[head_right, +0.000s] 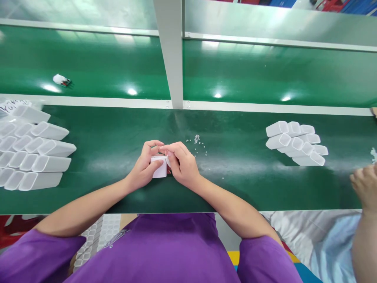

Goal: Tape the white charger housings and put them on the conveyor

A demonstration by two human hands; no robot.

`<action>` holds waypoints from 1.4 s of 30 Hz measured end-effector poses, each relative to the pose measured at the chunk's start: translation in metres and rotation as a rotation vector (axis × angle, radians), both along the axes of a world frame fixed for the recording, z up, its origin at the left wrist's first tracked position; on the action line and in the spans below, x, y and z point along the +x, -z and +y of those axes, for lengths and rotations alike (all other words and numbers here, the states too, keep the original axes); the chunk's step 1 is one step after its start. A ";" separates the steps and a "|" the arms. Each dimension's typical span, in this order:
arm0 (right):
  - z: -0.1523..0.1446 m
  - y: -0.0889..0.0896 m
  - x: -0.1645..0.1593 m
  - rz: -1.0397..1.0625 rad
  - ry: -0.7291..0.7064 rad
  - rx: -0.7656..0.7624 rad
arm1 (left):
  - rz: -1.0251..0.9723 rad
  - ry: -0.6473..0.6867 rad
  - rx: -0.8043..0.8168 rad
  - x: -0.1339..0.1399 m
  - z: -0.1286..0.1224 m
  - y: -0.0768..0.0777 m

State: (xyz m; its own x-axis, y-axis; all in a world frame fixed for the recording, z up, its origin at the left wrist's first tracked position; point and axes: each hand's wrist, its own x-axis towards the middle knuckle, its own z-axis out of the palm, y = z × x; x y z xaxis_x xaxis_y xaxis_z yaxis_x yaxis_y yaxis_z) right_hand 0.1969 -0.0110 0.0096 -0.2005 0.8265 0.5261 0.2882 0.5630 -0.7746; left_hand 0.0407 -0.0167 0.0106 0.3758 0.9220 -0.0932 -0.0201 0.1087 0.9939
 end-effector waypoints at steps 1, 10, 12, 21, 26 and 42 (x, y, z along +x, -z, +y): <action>0.000 0.001 0.000 -0.010 -0.001 0.008 | 0.015 0.000 0.016 0.000 0.000 0.000; -0.008 0.007 -0.004 -0.127 0.029 0.045 | 0.320 -0.093 0.398 0.002 -0.005 0.006; -0.010 0.009 -0.005 -0.156 0.047 0.071 | 0.361 -0.125 0.455 0.004 -0.008 0.007; -0.006 0.009 -0.009 -0.085 0.081 0.034 | 0.288 -0.166 0.433 0.003 -0.004 0.008; 0.001 0.003 -0.004 0.167 0.085 -0.285 | -0.143 -0.059 0.166 0.000 0.009 0.011; 0.003 0.010 -0.007 0.205 -0.053 -0.334 | -0.332 -0.476 -0.111 -0.025 0.055 -0.006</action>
State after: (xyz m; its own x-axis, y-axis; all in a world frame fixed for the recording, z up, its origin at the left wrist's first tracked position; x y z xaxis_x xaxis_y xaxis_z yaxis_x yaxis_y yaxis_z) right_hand 0.1896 -0.0081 -0.0008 -0.1666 0.9502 0.2634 0.0856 0.2801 -0.9562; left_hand 0.0153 0.0379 0.0164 -0.0514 0.9878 -0.1468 -0.4006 0.1142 0.9091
